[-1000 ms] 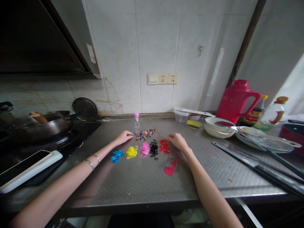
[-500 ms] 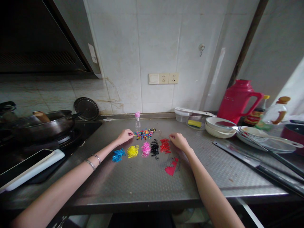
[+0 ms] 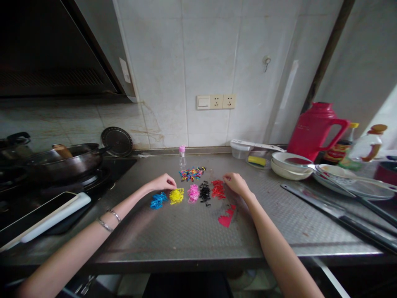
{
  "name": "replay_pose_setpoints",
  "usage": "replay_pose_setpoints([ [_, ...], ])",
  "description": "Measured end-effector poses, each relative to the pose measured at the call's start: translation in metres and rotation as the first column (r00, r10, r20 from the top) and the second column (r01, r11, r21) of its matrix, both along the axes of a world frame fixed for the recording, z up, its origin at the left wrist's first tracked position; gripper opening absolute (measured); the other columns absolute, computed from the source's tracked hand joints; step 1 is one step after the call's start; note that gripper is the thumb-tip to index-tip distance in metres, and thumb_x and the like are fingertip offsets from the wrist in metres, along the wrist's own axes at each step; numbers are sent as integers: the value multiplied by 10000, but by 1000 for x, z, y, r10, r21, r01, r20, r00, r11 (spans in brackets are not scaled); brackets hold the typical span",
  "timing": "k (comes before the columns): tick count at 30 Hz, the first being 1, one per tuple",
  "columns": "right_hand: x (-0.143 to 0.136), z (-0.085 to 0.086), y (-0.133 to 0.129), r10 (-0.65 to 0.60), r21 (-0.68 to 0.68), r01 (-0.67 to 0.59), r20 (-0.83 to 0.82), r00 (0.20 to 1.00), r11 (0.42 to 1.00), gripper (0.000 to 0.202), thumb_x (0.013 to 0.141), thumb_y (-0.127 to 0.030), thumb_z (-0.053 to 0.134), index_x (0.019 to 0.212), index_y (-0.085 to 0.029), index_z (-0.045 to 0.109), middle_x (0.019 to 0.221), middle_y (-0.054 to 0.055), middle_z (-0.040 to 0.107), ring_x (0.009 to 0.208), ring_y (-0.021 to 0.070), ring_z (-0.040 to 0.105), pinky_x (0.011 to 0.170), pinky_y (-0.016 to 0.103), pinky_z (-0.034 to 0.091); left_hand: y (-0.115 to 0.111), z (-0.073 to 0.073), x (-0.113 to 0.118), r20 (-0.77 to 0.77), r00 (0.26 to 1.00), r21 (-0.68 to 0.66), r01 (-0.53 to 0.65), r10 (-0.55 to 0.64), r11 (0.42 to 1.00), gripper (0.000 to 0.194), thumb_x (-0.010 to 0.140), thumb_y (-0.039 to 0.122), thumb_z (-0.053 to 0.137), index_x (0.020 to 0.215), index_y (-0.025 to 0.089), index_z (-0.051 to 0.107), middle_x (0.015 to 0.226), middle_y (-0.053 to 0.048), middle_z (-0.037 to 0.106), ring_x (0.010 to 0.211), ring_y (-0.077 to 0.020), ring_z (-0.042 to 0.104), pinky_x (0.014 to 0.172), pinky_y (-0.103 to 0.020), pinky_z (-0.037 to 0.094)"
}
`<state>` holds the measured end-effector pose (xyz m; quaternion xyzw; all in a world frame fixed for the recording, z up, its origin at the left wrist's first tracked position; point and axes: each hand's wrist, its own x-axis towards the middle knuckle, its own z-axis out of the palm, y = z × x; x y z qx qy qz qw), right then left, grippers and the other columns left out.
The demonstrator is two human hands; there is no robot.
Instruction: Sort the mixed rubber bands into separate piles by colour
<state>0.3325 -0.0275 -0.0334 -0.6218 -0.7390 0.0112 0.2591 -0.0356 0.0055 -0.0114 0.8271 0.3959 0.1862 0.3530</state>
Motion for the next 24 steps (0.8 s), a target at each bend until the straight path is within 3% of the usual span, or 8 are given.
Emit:
replay_pose_setpoints([
  [6,2,-1,1,-3,4,3,-20,1000,1000,279,748,-336,443,849,-210,671,800,55,669,736,165,591,680,228,409,5,1,-1,8,999,44,-33,33,998,226,614,313,603,709,129,693,677,-45,661,622,-139,552,589,-220,386],
  [10,1,0,-1,-12,-4,12,-31,999,1000,271,745,-324,452,856,-210,673,792,55,669,732,165,589,675,227,409,20,-5,-7,113,974,174,-216,198,961,281,657,374,558,651,116,668,586,-32,620,551,-120,505,543,-221,355],
  [15,-2,3,-3,-22,-20,22,-18,1000,1000,260,747,-318,452,845,-214,670,810,48,667,745,162,587,673,221,405,39,-16,-20,214,891,254,-447,401,858,389,719,446,455,578,121,617,416,19,464,434,-89,393,465,-214,274],
  [18,-4,5,-5,-21,-8,21,-4,1000,1000,251,748,-306,450,839,-219,667,811,45,667,754,162,588,673,220,402,44,-20,-26,262,851,244,-515,455,822,403,722,465,438,558,132,597,406,26,430,427,-89,385,462,-215,269],
  [24,-12,11,-8,-40,-12,40,-14,999,999,248,732,-275,465,867,-229,668,848,34,667,765,159,589,648,210,404,44,-22,-30,302,817,158,-552,492,819,425,699,513,436,580,137,595,415,23,434,408,-90,383,451,-216,272],
])
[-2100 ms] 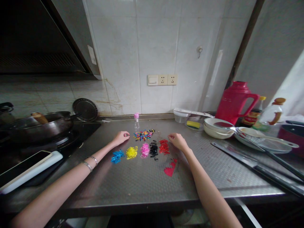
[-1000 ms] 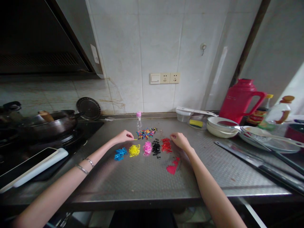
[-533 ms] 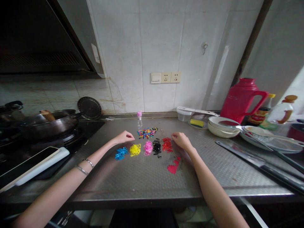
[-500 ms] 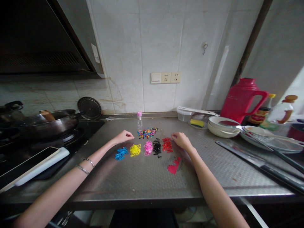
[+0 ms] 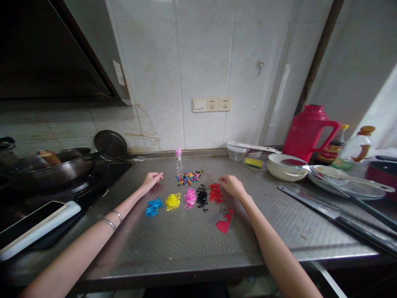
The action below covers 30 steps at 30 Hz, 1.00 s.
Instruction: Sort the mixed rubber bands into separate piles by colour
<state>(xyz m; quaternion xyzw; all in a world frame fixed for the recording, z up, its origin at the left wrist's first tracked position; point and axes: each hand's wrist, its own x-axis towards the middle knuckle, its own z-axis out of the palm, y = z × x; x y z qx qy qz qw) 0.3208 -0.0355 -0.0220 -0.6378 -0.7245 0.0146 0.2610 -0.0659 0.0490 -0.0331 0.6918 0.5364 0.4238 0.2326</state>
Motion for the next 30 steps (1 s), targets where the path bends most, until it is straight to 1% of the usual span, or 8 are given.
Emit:
replay_pose_setpoints([
  [3,-4,5,1,2,0,-2,-9,1000,1000,256,728,-259,463,878,-228,668,850,32,667,765,156,590,657,209,409,0,0,-1,25,1000,-4,-7,7,1000,431,693,525,433,583,138,587,415,24,424,408,-89,381,447,-213,272],
  [9,-16,15,11,77,12,-77,-10,997,997,273,721,-222,457,902,-223,662,841,31,667,753,145,587,678,200,412,1,-2,-2,17,1000,-13,6,-6,1000,404,690,497,440,575,139,589,414,28,421,412,-90,386,445,-211,275],
  [16,-51,20,33,176,-53,-173,74,982,984,274,706,-188,460,884,-241,661,819,16,660,733,133,580,627,179,389,2,-4,-2,2,1000,-17,12,-12,1000,388,704,473,435,566,141,581,409,31,423,408,-91,394,448,-211,281],
  [22,-78,18,51,220,-61,-216,68,973,974,267,750,-324,476,954,-252,631,852,21,656,749,144,572,610,180,370,3,-5,-3,-20,1000,-10,-7,7,1000,386,705,460,427,554,140,582,414,24,433,425,-97,408,467,-215,287],
  [24,-85,16,57,222,-81,-215,91,971,973,271,756,-324,472,970,-255,623,884,23,650,781,148,569,622,180,366,4,-6,-4,-15,1000,-9,-7,7,1000,383,705,454,430,556,137,585,415,24,434,429,-97,409,469,-215,288],
  [27,-91,10,63,193,-121,-176,149,970,977,275,754,-293,470,986,-253,612,908,31,641,816,158,565,625,186,364,6,-8,-4,-6,1000,-9,-9,9,1000,377,699,449,441,548,133,581,404,28,420,420,-94,396,464,-214,283],
  [30,-94,4,68,180,-124,-160,173,968,979,279,764,-282,456,999,-253,602,949,38,632,848,168,564,632,196,372,6,-8,-3,3,1000,-18,-7,7,1000,371,696,446,444,548,133,579,398,33,410,405,-91,383,453,-216,271],
])
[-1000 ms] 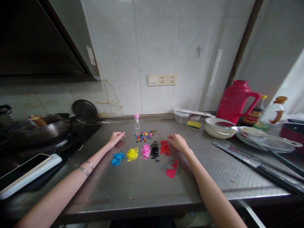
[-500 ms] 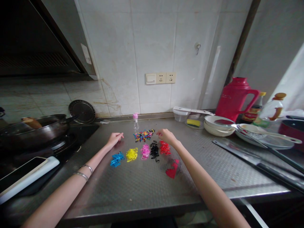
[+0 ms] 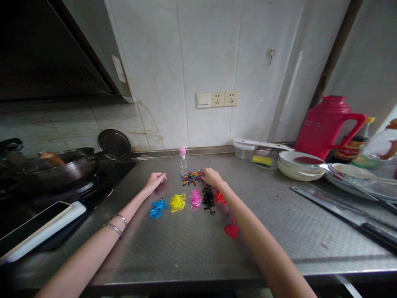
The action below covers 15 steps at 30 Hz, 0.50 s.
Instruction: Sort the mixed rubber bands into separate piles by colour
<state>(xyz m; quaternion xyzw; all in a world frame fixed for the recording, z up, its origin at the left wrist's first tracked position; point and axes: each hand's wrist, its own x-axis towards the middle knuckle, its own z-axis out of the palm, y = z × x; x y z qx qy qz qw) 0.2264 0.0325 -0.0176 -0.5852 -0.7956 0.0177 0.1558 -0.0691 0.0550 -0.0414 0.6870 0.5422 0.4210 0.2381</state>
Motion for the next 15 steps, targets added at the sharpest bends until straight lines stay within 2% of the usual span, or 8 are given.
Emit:
replay_pose_setpoints([
  [8,3,-4,4,4,32,-3,-40,999,999,284,806,-292,419,1023,-251,598,1025,43,611,920,162,546,741,212,386,-3,2,2,-2,1000,-16,0,0,1000,355,706,429,443,548,137,571,396,37,404,401,-91,387,450,-218,272],
  [15,6,-3,2,53,123,-37,-126,991,992,285,780,-272,450,1020,-244,601,1003,33,624,865,150,561,736,210,396,-4,2,2,-7,1000,-21,-4,4,1000,348,707,417,444,542,137,567,395,35,407,404,-90,391,454,-215,279],
])
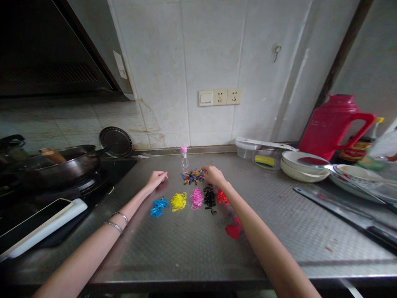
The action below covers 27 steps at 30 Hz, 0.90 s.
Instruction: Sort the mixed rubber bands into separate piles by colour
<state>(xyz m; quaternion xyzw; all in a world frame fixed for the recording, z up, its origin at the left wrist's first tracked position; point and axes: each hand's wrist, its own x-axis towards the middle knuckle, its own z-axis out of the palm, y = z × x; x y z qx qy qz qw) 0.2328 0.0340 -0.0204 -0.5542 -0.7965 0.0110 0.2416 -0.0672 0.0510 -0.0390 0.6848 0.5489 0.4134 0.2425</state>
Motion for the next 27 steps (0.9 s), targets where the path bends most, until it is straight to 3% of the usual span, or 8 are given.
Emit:
replay_pose_setpoints([
  [11,-7,7,-7,58,46,-52,-145,988,998,282,747,-234,480,992,-215,619,858,36,650,755,138,570,675,211,408,4,-4,-1,-12,1000,15,-2,2,1000,353,696,425,442,528,142,570,379,36,407,396,-93,387,457,-219,274],
  [16,-42,14,-28,230,28,-229,-197,953,973,281,754,-214,473,985,-184,629,773,36,657,664,127,568,627,206,413,5,-5,-1,-4,1000,12,5,-5,1000,350,703,418,432,540,142,570,380,36,402,393,-92,381,450,-216,270],
  [20,-79,21,-49,367,44,-366,-225,903,929,297,741,-188,493,1006,-171,625,818,45,660,708,128,579,670,210,417,5,-6,-2,-4,1000,23,13,-13,1000,349,702,418,433,538,144,574,389,32,421,392,-92,397,448,-212,277],
  [27,-124,29,-81,494,-19,-502,-150,857,865,324,742,-177,481,1030,-245,613,872,13,657,755,127,592,686,211,422,6,-8,-2,-23,1000,20,4,-4,1000,354,713,419,425,566,140,585,398,30,433,404,-92,412,434,-205,279],
])
